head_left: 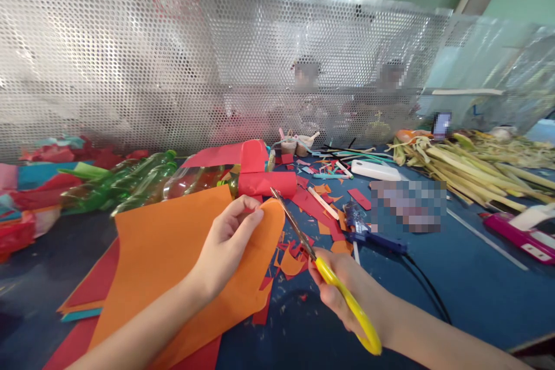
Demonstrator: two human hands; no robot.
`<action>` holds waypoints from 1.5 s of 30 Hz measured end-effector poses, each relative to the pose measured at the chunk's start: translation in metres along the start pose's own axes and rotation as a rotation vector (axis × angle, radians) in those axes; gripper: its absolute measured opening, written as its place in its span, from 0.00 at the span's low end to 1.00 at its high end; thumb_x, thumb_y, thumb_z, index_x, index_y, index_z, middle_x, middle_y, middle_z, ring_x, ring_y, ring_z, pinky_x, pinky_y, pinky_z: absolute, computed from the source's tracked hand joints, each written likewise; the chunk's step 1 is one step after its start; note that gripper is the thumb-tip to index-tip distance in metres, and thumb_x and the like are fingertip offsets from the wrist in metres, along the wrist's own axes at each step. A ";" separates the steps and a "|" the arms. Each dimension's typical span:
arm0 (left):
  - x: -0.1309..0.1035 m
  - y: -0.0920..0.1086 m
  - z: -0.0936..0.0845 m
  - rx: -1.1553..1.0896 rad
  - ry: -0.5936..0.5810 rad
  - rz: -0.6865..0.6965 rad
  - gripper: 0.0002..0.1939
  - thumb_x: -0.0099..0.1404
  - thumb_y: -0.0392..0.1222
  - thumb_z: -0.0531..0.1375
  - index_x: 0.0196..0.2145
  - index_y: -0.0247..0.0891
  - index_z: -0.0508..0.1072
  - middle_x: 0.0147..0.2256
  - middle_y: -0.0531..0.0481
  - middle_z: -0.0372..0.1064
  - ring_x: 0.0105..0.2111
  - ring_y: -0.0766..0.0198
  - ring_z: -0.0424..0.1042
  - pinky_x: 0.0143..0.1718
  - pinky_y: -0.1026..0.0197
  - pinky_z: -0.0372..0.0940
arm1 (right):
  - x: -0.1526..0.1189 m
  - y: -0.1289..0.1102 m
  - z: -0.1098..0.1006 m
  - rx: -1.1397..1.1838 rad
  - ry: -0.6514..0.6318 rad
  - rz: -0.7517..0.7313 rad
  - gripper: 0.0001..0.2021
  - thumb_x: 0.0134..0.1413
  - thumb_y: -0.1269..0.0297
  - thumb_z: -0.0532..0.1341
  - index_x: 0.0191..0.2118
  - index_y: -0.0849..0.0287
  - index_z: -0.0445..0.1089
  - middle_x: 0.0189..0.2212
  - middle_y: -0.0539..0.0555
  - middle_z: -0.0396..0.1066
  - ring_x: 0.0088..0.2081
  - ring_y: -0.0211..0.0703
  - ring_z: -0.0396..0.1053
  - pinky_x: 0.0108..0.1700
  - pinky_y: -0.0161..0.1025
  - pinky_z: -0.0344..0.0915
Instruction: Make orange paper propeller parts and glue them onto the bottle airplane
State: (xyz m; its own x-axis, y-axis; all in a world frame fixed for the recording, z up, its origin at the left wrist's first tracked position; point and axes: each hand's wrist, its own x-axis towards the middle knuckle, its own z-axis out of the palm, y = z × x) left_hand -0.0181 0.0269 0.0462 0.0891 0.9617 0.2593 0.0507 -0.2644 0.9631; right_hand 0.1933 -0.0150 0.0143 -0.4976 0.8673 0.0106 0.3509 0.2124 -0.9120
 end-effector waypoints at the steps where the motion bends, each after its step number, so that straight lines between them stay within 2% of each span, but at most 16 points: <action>1: 0.000 0.001 0.000 0.010 0.004 0.004 0.07 0.64 0.45 0.57 0.30 0.41 0.66 0.26 0.59 0.57 0.25 0.69 0.52 0.27 0.67 0.53 | 0.000 0.000 0.000 0.002 -0.006 0.008 0.31 0.48 0.28 0.47 0.28 0.57 0.52 0.19 0.42 0.47 0.18 0.29 0.45 0.19 0.31 0.41; 6: 0.002 0.005 0.000 0.047 0.022 0.015 0.09 0.63 0.47 0.58 0.29 0.40 0.67 0.27 0.58 0.59 0.27 0.69 0.56 0.29 0.68 0.55 | -0.002 -0.002 -0.001 -0.004 -0.021 -0.013 0.31 0.47 0.27 0.46 0.28 0.56 0.51 0.18 0.41 0.47 0.17 0.28 0.45 0.18 0.31 0.39; 9: 0.004 0.008 -0.003 0.063 0.021 -0.024 0.11 0.61 0.49 0.59 0.29 0.40 0.67 0.26 0.58 0.61 0.26 0.69 0.57 0.26 0.69 0.55 | -0.002 -0.001 -0.001 0.017 -0.032 -0.015 0.32 0.46 0.26 0.46 0.28 0.56 0.50 0.17 0.41 0.47 0.16 0.28 0.45 0.18 0.31 0.39; 12: 0.007 0.012 -0.006 0.087 -0.012 -0.048 0.12 0.60 0.51 0.60 0.31 0.39 0.69 0.26 0.56 0.65 0.27 0.68 0.63 0.27 0.67 0.58 | 0.000 -0.001 -0.002 0.004 -0.031 -0.029 0.31 0.47 0.27 0.46 0.27 0.56 0.50 0.18 0.41 0.47 0.16 0.28 0.45 0.18 0.31 0.39; 17: 0.010 0.014 -0.009 0.196 -0.057 -0.009 0.13 0.61 0.49 0.60 0.40 0.40 0.67 0.26 0.54 0.70 0.28 0.64 0.68 0.28 0.64 0.60 | 0.002 -0.001 -0.004 -0.055 -0.022 -0.061 0.31 0.49 0.28 0.45 0.27 0.55 0.50 0.18 0.41 0.47 0.17 0.28 0.46 0.18 0.32 0.40; 21: 0.010 0.014 -0.007 0.160 -0.075 -0.013 0.15 0.57 0.45 0.63 0.40 0.41 0.64 0.28 0.55 0.69 0.30 0.64 0.69 0.30 0.63 0.62 | 0.001 -0.003 -0.003 -0.056 -0.019 -0.051 0.30 0.48 0.28 0.45 0.27 0.55 0.50 0.18 0.42 0.48 0.17 0.29 0.46 0.19 0.32 0.41; 24: 0.012 0.013 -0.008 0.032 -0.155 -0.103 0.17 0.52 0.41 0.66 0.39 0.41 0.65 0.30 0.54 0.71 0.29 0.64 0.70 0.32 0.62 0.64 | 0.001 -0.002 -0.001 -0.034 -0.001 -0.049 0.31 0.48 0.27 0.45 0.26 0.55 0.50 0.18 0.42 0.48 0.17 0.29 0.46 0.19 0.32 0.42; 27: 0.015 0.012 -0.012 -0.071 -0.242 -0.262 0.14 0.51 0.42 0.68 0.35 0.38 0.73 0.31 0.51 0.74 0.31 0.63 0.72 0.34 0.62 0.66 | 0.002 -0.002 -0.001 -0.018 0.003 -0.047 0.31 0.47 0.27 0.46 0.26 0.55 0.50 0.18 0.42 0.47 0.17 0.29 0.46 0.18 0.32 0.43; 30: 0.017 0.012 -0.018 -0.115 -0.304 -0.394 0.10 0.52 0.45 0.68 0.30 0.37 0.77 0.27 0.51 0.75 0.26 0.64 0.72 0.30 0.63 0.66 | 0.001 -0.002 -0.002 -0.003 -0.030 -0.023 0.31 0.46 0.27 0.47 0.27 0.55 0.50 0.18 0.42 0.47 0.17 0.29 0.46 0.18 0.32 0.42; 37: 0.016 0.022 -0.022 -0.030 -0.318 -0.286 0.11 0.56 0.49 0.65 0.24 0.39 0.78 0.24 0.51 0.75 0.24 0.65 0.70 0.25 0.65 0.63 | 0.002 0.002 -0.002 -0.020 -0.064 -0.018 0.27 0.50 0.33 0.52 0.29 0.56 0.52 0.19 0.42 0.48 0.18 0.29 0.47 0.18 0.30 0.43; 41: 0.017 0.024 -0.024 0.083 -0.363 -0.316 0.11 0.57 0.49 0.64 0.26 0.39 0.79 0.26 0.50 0.76 0.24 0.62 0.70 0.24 0.65 0.62 | 0.003 0.012 0.007 0.030 -0.057 0.019 0.26 0.50 0.34 0.54 0.33 0.57 0.55 0.20 0.42 0.50 0.19 0.30 0.49 0.19 0.30 0.50; 45: 0.019 0.023 -0.028 0.108 -0.446 -0.284 0.08 0.58 0.46 0.63 0.29 0.40 0.80 0.29 0.50 0.76 0.27 0.63 0.71 0.29 0.64 0.62 | -0.003 0.013 0.009 0.030 -0.087 -0.029 0.28 0.50 0.34 0.53 0.37 0.57 0.58 0.23 0.44 0.54 0.23 0.34 0.54 0.27 0.34 0.60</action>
State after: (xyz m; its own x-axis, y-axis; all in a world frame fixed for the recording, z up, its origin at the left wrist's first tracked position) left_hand -0.0426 0.0412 0.0752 0.4696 0.8784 -0.0886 0.2337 -0.0269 0.9719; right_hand 0.1921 -0.0189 -0.0009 -0.5743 0.8186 0.0025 0.3120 0.2217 -0.9238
